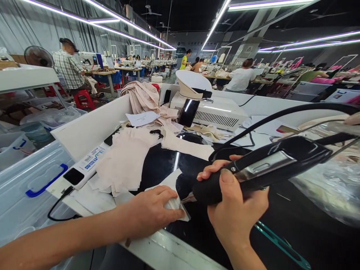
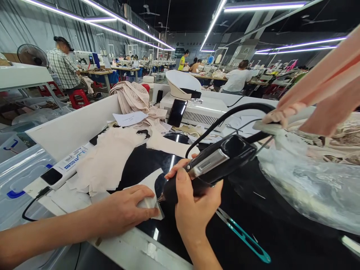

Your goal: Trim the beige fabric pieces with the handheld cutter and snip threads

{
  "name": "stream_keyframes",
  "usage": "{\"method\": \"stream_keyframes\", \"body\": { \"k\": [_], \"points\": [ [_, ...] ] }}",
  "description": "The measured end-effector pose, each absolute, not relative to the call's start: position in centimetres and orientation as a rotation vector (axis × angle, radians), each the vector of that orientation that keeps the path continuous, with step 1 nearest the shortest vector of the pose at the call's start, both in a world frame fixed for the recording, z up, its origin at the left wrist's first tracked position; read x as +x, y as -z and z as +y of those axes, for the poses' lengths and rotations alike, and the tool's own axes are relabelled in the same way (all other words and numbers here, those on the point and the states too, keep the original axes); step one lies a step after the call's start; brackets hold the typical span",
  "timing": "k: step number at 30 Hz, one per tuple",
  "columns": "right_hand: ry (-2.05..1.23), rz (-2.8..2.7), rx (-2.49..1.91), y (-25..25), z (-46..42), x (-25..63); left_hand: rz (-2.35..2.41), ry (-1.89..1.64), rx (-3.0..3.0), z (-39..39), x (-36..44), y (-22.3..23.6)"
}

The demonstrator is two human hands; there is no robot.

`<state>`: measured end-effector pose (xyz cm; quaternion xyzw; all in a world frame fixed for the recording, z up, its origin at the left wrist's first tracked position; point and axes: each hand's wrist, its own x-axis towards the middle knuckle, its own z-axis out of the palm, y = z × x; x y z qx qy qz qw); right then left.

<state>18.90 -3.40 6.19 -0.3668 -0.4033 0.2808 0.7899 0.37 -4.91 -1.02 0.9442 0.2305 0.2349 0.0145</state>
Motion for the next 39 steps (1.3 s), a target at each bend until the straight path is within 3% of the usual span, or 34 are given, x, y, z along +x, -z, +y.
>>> {"method": "stream_keyframes", "body": {
  "k": [9,20,39],
  "points": [
    [-0.628,-0.948,-0.777,-6.3,-5.2,19.2,0.767,-0.795,2.943,-7.6,0.8,0.1],
    [-0.655,-0.920,-0.774,-5.8,-5.0,19.1,0.662,-0.734,2.963,-3.9,-0.7,0.5],
    [-0.652,-0.840,-0.731,-6.9,-4.3,18.6,0.686,-0.740,2.944,-4.8,-0.5,0.1]
  ]
}}
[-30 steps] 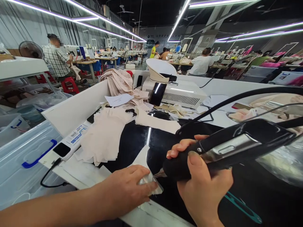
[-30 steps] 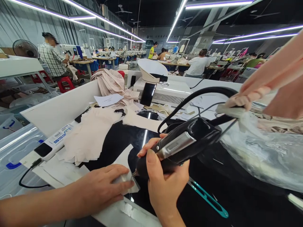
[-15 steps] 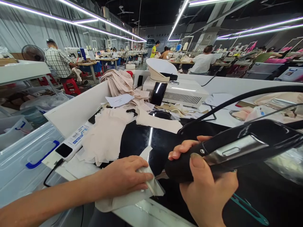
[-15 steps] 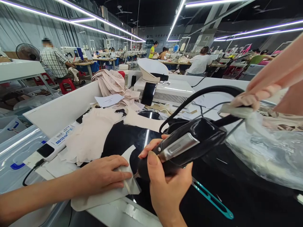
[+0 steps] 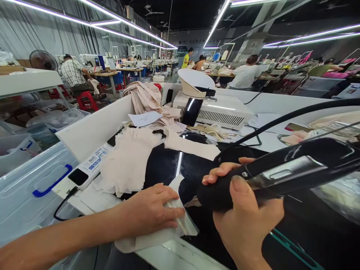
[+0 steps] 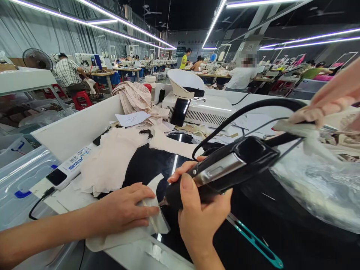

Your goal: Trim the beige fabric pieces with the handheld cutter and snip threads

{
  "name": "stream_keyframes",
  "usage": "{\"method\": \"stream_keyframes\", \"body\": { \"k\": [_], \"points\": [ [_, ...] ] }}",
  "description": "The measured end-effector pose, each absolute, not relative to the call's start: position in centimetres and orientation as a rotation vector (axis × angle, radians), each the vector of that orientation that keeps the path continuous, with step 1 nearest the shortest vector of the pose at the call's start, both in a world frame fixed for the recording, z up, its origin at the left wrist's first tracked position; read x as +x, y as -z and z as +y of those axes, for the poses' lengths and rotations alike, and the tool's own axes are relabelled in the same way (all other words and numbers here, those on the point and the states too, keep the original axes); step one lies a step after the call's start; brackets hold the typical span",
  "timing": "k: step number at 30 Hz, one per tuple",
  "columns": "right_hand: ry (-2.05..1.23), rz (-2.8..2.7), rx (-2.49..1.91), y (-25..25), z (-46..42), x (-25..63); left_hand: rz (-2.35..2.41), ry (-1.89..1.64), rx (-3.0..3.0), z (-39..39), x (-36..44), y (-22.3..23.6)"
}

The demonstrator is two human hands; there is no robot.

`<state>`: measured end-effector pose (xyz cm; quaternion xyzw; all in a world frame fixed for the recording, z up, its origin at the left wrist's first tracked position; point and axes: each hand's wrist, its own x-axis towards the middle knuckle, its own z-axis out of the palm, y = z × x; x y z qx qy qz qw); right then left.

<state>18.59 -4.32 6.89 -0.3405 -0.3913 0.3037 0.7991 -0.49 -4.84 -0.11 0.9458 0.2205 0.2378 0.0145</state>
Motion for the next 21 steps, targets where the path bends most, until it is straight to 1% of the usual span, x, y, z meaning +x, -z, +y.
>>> {"method": "stream_keyframes", "body": {
  "k": [8,12,21],
  "points": [
    [-0.632,-0.865,-0.782,-6.5,-4.2,18.7,0.753,-0.647,2.921,-5.1,-0.6,0.3],
    [-0.615,-0.861,-0.737,-6.4,-3.9,18.5,0.754,-0.655,2.918,-5.0,-0.6,0.5],
    [-0.636,-0.900,-0.791,-5.7,-3.9,18.4,0.822,-0.703,2.918,-6.7,0.0,0.4]
  ]
}}
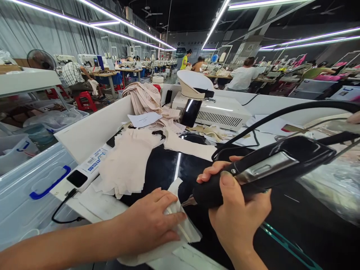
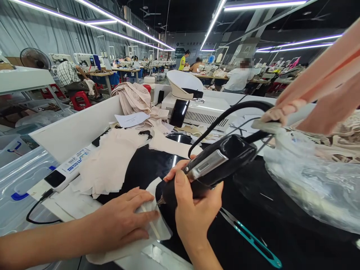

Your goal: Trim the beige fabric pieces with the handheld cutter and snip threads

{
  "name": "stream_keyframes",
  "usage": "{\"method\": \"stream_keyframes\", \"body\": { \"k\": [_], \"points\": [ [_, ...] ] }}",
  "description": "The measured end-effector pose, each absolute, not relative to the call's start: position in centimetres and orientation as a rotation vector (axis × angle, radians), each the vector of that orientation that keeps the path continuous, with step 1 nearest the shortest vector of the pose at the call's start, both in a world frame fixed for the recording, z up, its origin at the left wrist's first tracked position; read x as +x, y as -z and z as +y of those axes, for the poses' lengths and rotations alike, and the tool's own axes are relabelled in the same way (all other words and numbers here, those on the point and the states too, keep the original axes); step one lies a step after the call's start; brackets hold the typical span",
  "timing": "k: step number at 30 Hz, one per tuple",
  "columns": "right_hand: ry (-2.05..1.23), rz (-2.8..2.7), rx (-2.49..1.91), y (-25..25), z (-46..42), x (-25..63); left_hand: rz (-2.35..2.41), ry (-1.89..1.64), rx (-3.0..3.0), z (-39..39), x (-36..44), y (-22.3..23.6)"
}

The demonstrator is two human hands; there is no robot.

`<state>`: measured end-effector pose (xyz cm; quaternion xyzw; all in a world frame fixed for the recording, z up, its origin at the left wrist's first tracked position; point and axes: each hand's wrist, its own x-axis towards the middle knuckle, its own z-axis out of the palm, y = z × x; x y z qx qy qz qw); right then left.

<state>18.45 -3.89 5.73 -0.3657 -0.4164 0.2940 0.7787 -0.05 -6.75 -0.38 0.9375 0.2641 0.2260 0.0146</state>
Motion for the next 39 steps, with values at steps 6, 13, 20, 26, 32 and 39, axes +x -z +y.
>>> {"method": "stream_keyframes", "body": {
  "k": [6,13,20,26,32,39],
  "points": [
    [-0.660,-0.888,-0.768,-5.6,-4.3,18.6,0.687,-0.802,2.896,-4.5,-0.3,-1.0],
    [-0.659,-0.899,-0.772,-5.3,-4.5,18.7,0.424,-0.633,2.777,0.4,-0.9,-0.9],
    [-0.630,-0.946,-0.740,-5.2,-4.5,18.6,0.407,-0.638,2.741,1.1,-2.2,-0.6],
    [-0.658,-0.935,-0.720,-5.3,-4.6,18.1,0.409,-0.508,2.844,0.9,-2.9,-1.2],
    [-0.639,-0.926,-0.726,-5.4,-4.6,18.0,0.351,-0.345,2.989,0.6,-3.5,-1.3],
    [-0.634,-0.940,-0.751,-5.4,-4.5,18.3,0.325,-0.398,3.057,0.3,-3.3,-0.9]
  ]
}}
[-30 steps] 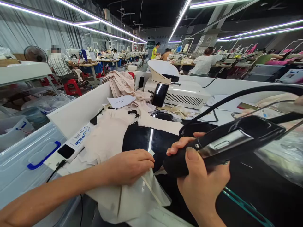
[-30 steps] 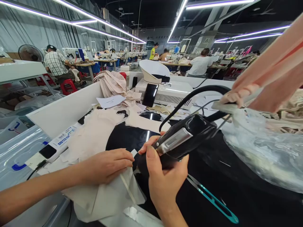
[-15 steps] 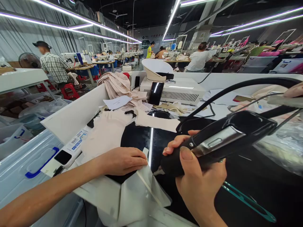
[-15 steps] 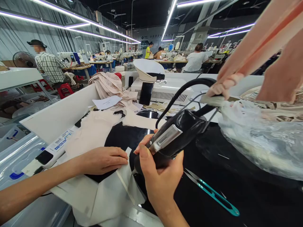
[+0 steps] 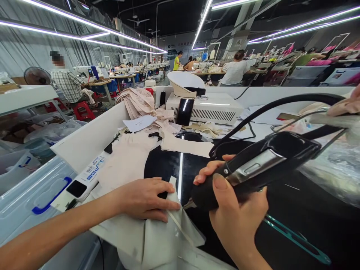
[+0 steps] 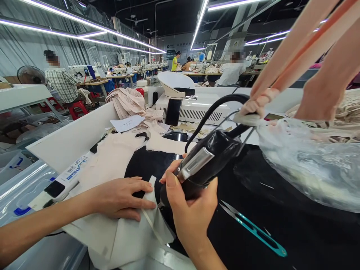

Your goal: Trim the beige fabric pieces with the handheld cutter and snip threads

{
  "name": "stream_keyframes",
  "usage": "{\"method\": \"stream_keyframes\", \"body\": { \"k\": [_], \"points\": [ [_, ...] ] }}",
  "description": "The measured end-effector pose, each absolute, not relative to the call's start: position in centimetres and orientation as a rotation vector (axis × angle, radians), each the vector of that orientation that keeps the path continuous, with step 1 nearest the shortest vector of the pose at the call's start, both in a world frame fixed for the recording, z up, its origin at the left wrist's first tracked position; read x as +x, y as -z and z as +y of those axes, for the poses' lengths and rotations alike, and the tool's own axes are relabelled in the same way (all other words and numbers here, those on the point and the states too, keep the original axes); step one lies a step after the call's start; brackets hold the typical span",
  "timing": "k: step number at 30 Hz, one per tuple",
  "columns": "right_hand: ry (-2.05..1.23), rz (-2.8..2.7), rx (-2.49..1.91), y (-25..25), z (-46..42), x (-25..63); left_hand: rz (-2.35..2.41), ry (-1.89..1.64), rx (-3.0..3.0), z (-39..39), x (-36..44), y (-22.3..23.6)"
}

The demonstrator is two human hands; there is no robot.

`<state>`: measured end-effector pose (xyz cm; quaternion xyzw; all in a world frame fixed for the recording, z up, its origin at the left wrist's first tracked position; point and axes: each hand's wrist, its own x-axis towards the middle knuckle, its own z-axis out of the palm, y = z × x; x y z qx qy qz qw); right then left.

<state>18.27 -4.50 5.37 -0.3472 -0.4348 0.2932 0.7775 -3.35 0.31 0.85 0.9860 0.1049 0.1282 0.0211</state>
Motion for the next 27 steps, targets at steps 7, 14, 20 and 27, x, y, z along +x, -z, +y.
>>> {"method": "stream_keyframes", "body": {
  "k": [7,14,20,27],
  "points": [
    [-0.597,-0.932,-0.760,-5.8,-3.8,18.0,0.280,-0.493,3.037,0.3,-3.3,-0.9],
    [-0.605,-0.972,-0.739,-5.3,-3.1,17.7,0.311,-0.462,3.026,0.2,-3.1,-0.8],
    [-0.603,-0.963,-0.741,-5.3,-2.7,17.7,0.330,-0.450,3.020,0.2,-3.1,-0.8],
    [-0.592,-0.987,-0.745,-5.1,-2.3,17.5,0.335,-0.458,3.017,0.2,-3.0,-0.7]
  ]
}}
